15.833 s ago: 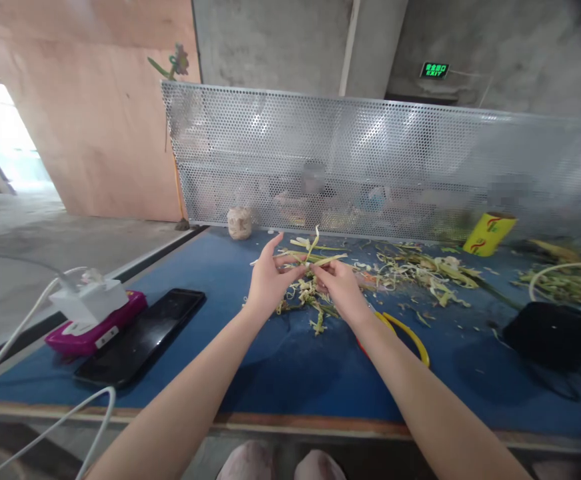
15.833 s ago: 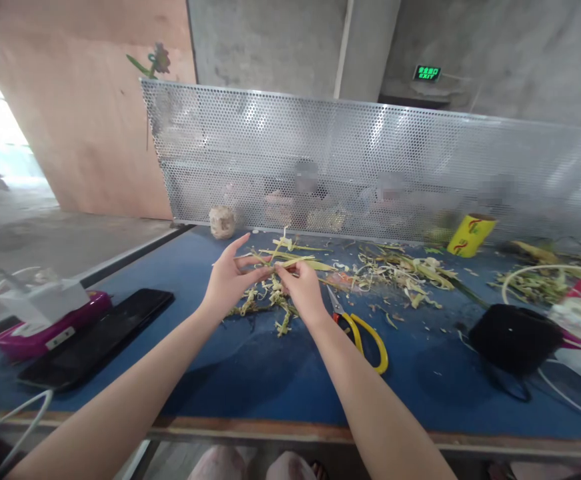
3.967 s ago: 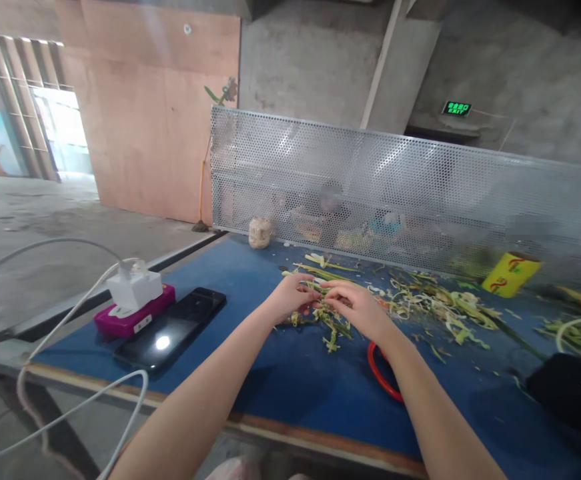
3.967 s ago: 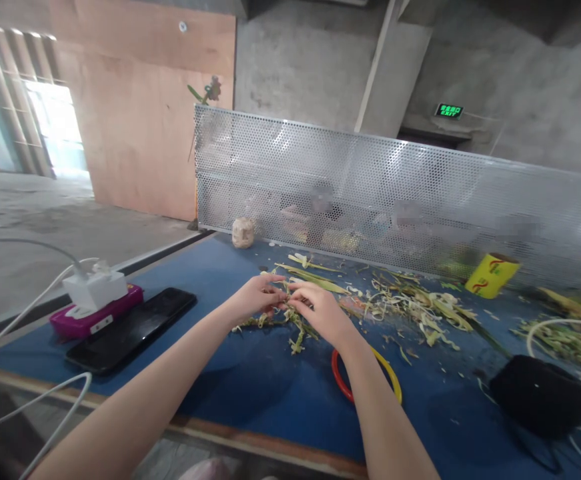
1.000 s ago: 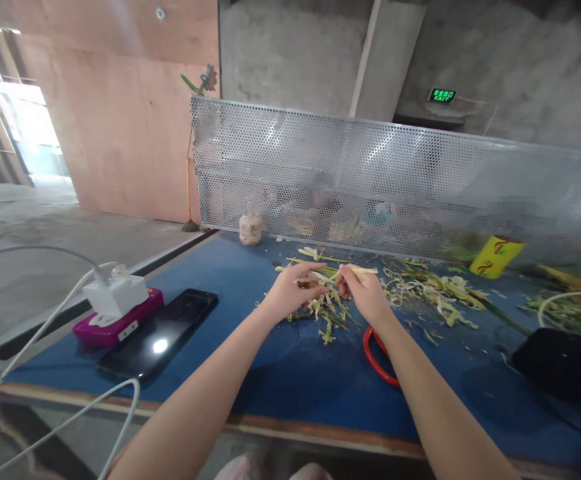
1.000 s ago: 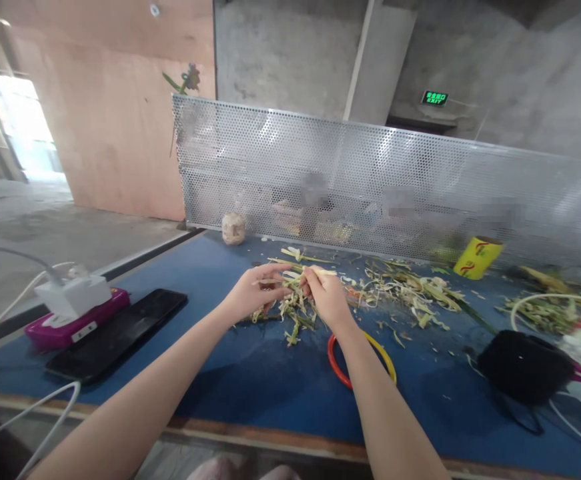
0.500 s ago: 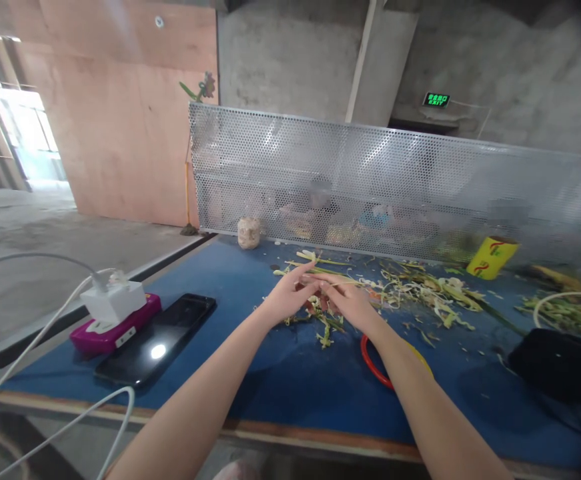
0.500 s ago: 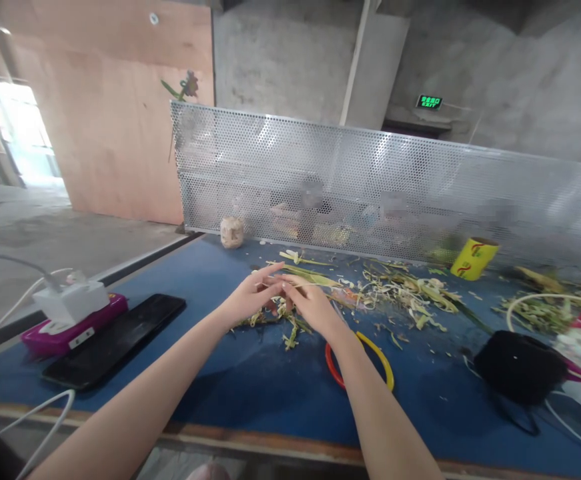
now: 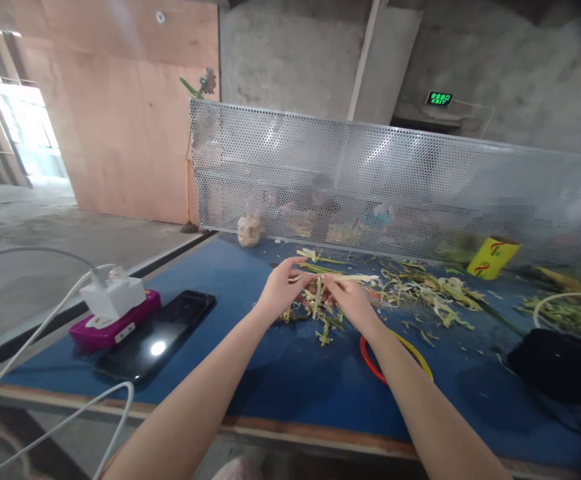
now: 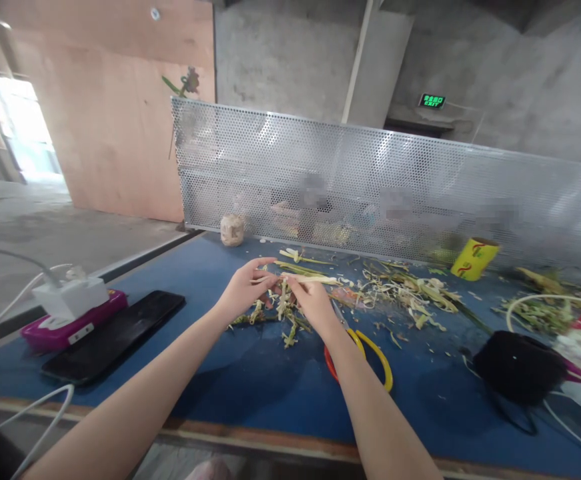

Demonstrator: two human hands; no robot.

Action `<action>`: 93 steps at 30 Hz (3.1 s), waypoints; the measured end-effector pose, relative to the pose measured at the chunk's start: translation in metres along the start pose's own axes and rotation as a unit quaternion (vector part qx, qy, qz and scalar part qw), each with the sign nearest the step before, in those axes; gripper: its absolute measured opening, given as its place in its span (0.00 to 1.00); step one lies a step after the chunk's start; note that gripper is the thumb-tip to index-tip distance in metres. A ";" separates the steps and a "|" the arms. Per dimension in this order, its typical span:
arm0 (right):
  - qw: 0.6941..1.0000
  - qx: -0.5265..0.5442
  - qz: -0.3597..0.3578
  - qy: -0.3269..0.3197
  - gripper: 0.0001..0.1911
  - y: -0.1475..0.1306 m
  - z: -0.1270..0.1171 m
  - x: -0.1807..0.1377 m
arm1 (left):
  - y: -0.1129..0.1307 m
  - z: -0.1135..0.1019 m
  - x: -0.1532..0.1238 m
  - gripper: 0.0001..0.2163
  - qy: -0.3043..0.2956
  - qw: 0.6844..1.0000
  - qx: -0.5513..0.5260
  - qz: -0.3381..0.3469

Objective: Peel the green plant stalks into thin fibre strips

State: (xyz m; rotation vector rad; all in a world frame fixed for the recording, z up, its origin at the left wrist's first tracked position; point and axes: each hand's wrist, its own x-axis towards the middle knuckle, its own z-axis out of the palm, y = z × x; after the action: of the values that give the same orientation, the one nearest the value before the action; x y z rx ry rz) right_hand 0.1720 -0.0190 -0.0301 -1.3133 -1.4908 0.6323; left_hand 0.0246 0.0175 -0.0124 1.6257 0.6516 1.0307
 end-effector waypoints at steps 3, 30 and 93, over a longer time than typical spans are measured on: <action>0.992 0.115 0.043 -0.008 0.19 0.002 0.004 0.001 | -0.002 -0.001 0.001 0.20 -0.001 0.998 0.060 0.030; 0.996 0.031 0.012 0.082 0.16 0.003 -0.002 0.001 | -0.005 0.009 -0.001 0.38 -0.040 0.985 -0.068 -0.151; 0.984 0.175 -0.018 -0.018 0.13 -0.003 0.004 -0.001 | -0.022 0.010 0.003 0.44 0.058 0.992 0.012 0.108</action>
State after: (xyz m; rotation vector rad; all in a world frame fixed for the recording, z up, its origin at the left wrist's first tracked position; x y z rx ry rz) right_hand 0.1667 -0.0196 -0.0291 -1.0067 -1.3551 0.8556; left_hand 0.0368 0.0218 -0.0327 1.6949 0.5744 1.2861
